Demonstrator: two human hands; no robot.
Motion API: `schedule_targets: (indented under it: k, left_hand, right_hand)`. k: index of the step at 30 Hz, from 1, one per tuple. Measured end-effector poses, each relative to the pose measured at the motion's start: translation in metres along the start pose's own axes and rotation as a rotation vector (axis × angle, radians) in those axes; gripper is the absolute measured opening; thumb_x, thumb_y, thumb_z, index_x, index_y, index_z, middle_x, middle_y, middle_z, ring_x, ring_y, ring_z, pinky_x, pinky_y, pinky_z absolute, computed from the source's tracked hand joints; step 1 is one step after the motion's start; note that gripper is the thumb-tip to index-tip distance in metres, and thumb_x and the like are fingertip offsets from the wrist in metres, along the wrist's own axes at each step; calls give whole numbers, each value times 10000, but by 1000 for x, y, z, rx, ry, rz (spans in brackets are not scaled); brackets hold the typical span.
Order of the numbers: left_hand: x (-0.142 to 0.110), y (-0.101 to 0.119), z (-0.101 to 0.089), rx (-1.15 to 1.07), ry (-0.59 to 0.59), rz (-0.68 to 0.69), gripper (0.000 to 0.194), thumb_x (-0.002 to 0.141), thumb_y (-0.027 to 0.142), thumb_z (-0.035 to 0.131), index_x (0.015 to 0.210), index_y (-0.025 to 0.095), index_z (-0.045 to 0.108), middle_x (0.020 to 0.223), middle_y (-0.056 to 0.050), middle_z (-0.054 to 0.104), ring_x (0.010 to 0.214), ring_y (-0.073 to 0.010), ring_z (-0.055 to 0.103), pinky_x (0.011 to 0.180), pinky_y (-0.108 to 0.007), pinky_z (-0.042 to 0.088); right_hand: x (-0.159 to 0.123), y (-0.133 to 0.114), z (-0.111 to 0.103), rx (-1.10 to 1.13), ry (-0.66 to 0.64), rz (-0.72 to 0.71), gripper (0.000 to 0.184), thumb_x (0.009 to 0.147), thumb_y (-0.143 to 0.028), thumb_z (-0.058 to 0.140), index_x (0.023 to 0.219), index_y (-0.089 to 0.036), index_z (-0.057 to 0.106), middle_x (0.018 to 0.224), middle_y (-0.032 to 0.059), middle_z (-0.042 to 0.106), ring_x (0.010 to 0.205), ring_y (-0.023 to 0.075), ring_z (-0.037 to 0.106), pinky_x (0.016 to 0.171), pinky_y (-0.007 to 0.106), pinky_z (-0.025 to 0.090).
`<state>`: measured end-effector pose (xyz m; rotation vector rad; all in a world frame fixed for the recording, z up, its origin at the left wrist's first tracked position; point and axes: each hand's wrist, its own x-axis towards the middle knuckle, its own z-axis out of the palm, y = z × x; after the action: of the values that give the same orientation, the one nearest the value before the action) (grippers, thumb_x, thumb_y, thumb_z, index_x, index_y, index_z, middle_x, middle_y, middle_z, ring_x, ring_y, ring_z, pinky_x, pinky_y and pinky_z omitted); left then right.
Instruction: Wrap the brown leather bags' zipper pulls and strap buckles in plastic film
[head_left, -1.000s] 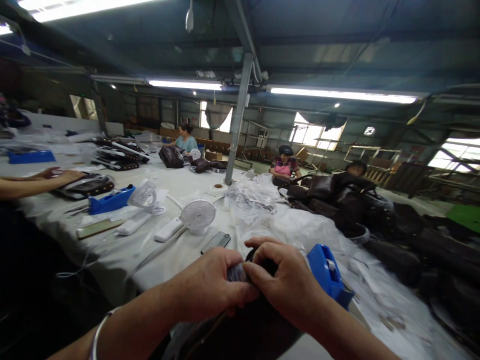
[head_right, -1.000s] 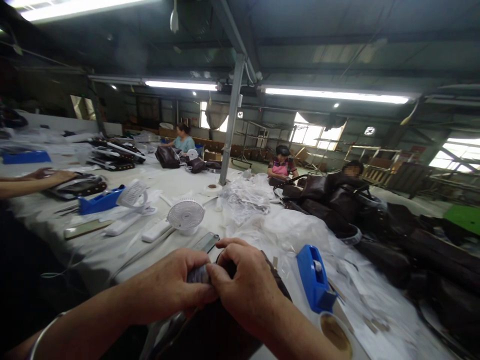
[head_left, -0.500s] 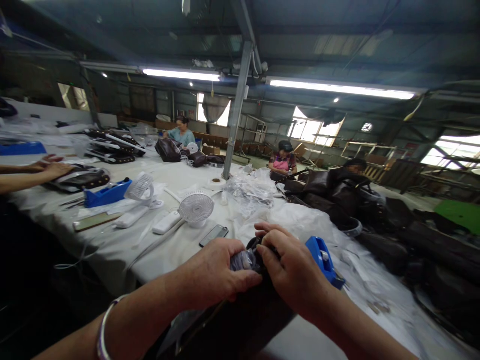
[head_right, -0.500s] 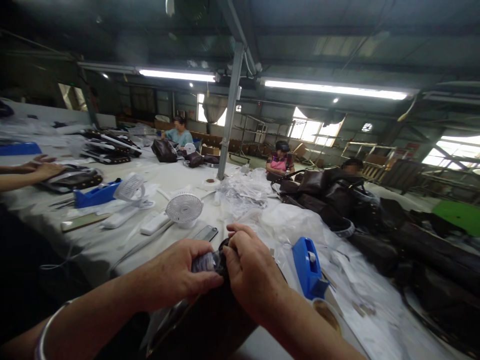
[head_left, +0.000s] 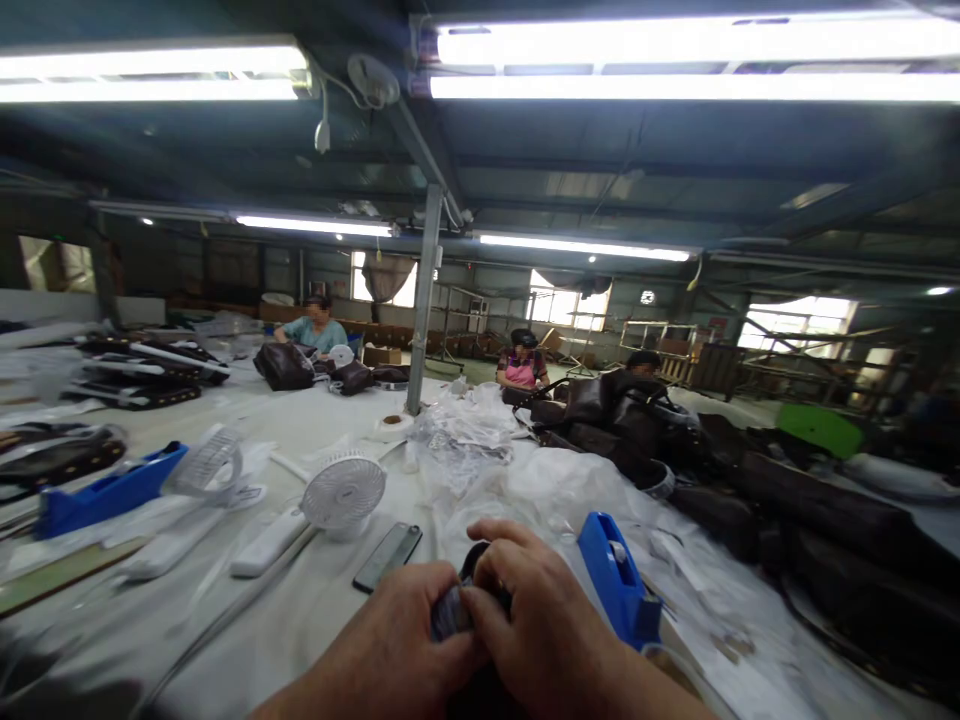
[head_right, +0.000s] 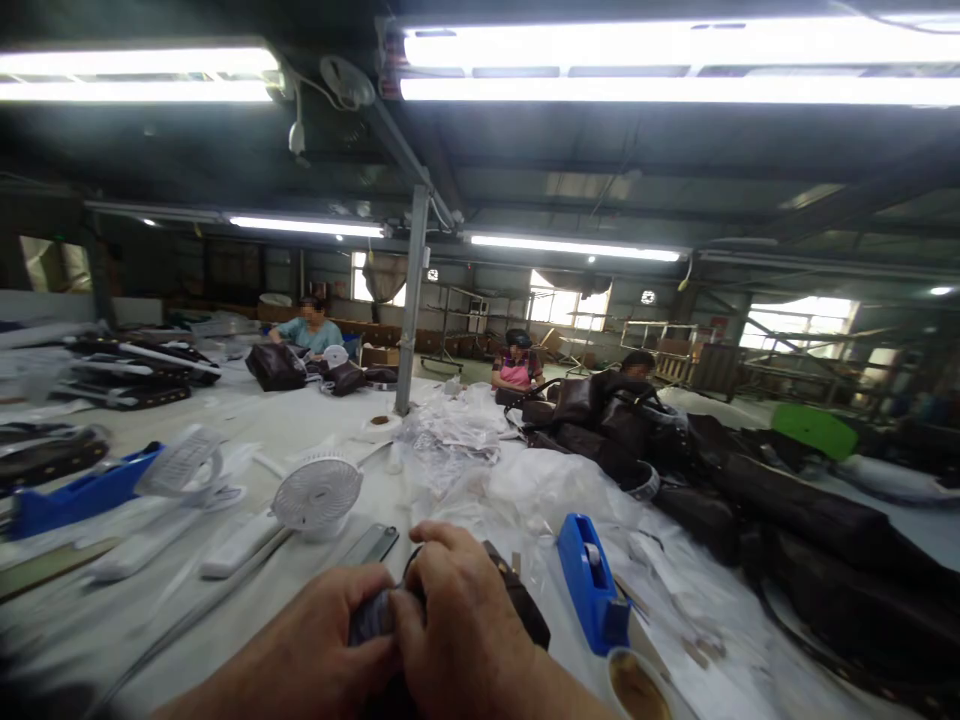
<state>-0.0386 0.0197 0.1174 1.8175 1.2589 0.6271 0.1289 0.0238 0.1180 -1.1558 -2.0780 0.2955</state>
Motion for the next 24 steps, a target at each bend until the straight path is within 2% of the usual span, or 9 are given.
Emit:
schedule_targets:
  k: [4,10,13,16,18,19,20,22,24]
  left_hand:
    - [1,5,1,128,47,37,221,803,390,590,749,177,607,657,5,640,593,-165,598,456,-222,341]
    - [3,5,5,112,88,63,200,799,370,599,739,181,623,640,5,644,603,-163,590,455,-215,354]
    - [4,1,7,42,48,33,207,817,383,586,801,179,618,662,12,640,566,-152,595,440,-206,364]
    - [4,-5,6,-28,25,1,205,815,380,596,835,176,602,652,27,599,541,-144,584,444,-205,400]
    - [3,-9,3,-63,30,-2,224,819,398,605,852,178,596,643,38,573,529,-141,569,448,-214,419]
    - [3,-10,1,-75,31,4,238,822,414,611,858,179,596,642,41,570,526,-140,566,452,-218,424]
    - [2,-11,-2,-81,24,12,251,824,428,617,864,181,598,643,41,574,529,-141,569,459,-221,428]
    - [1,-11,-7,-66,2,12,261,832,443,621,861,184,603,635,41,585,535,-145,577,467,-226,426]
    - [-1,-10,-12,3,29,24,247,835,434,625,833,187,610,641,37,600,559,-149,584,483,-235,416]
  right_hand:
    - [-1,0,-2,-49,-27,-18,120,789,-69,610,760,-176,654,1226,179,683,1201,337,622,1027,490,514]
    - [0,5,4,-114,-43,-69,119,827,-88,566,829,-166,656,1203,219,684,1162,371,637,1003,511,524]
    - [1,9,4,-110,-14,-45,126,823,-78,565,839,-187,625,1180,195,684,1097,350,662,948,479,547]
    - [2,15,-3,-20,38,-28,149,862,-78,524,823,-206,590,1137,138,683,1032,275,678,891,408,560]
    - [1,21,-11,84,1,-76,130,894,-108,525,866,-205,607,1162,104,676,1063,238,663,921,379,544]
    - [2,24,-16,135,-54,-111,114,905,-143,551,959,-204,630,1211,96,666,1116,234,644,961,379,528]
    - [2,28,-20,177,-124,-145,200,909,-189,589,1104,-207,631,1278,95,644,1186,239,612,1013,390,501]
    - [5,37,-27,220,-270,-200,534,887,-292,674,1390,-235,506,1415,99,568,1315,259,525,1105,427,429]
    - [10,44,-30,225,-362,-243,710,854,-352,728,1486,-259,418,1482,98,512,1382,275,456,1153,451,369]
